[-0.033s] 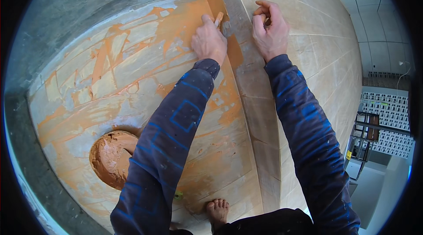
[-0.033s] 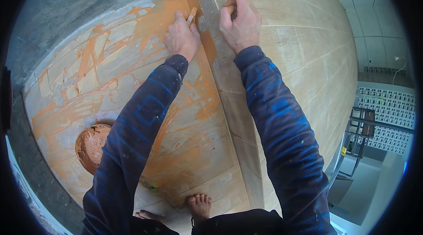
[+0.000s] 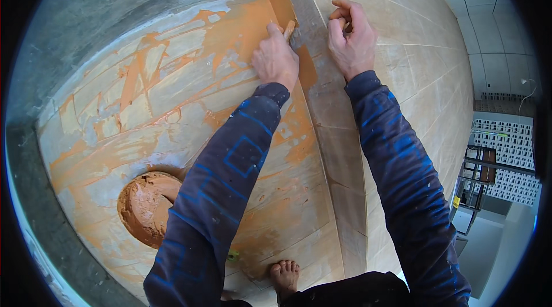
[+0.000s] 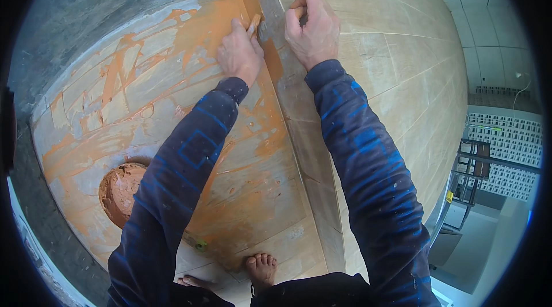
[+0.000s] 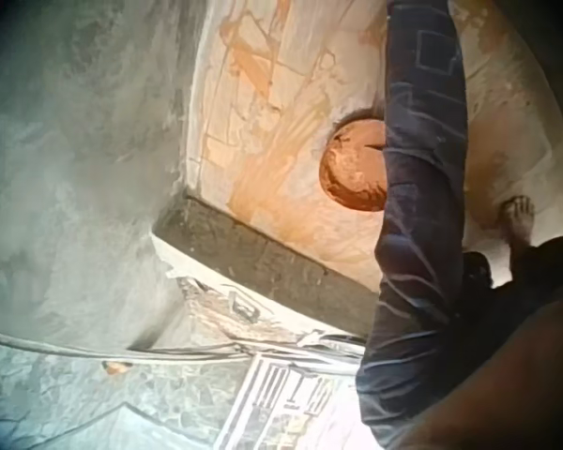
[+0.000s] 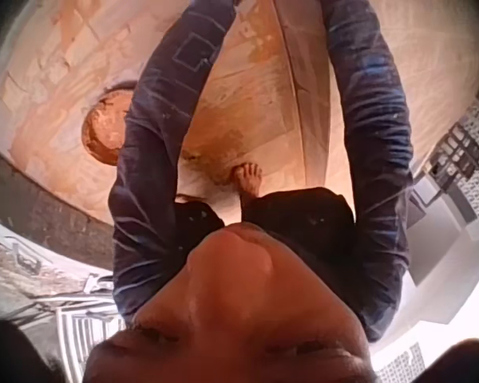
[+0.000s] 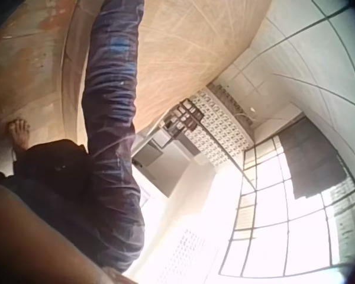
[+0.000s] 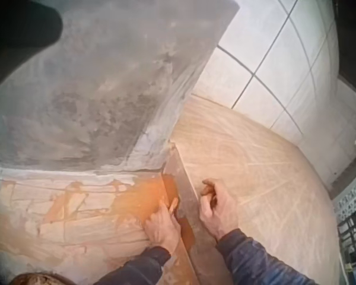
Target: The person applies brown grout to the joints between floor tiles using a small tile shard as a spreader. They scoop the paste from a bowl, press it into the gaps along the tile edges, and wipe the area with their hands and a cloth.
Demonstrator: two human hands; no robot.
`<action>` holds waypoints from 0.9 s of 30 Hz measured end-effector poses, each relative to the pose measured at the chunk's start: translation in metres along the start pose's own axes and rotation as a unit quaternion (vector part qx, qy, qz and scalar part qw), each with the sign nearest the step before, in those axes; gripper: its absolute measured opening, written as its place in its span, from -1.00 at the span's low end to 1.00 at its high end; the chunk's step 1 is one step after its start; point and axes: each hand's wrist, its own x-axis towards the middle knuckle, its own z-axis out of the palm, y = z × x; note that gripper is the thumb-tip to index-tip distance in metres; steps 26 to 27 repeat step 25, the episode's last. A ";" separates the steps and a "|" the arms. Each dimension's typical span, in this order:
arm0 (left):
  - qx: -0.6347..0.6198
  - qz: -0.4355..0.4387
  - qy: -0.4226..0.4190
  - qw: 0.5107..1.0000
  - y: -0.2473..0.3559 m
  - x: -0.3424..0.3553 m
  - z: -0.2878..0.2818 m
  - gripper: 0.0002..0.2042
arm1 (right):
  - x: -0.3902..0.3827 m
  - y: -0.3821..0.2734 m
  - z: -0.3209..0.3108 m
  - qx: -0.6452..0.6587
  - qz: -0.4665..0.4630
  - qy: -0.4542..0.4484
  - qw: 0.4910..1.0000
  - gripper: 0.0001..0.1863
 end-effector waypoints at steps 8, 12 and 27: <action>-0.001 0.037 -0.138 0.990 -0.007 -0.101 -0.018 -0.72 | 0.000 -0.001 0.002 -0.002 -0.017 -0.015 1.000 -0.69; -0.035 0.052 -0.216 0.974 -0.022 -0.115 -0.043 -0.73 | -0.003 0.006 -0.003 -0.021 -0.006 -0.013 1.000 -0.69; 0.060 0.005 -0.063 0.996 0.005 0.021 -0.010 -0.64 | 0.003 0.003 -0.001 -0.020 -0.003 -0.011 1.000 -0.70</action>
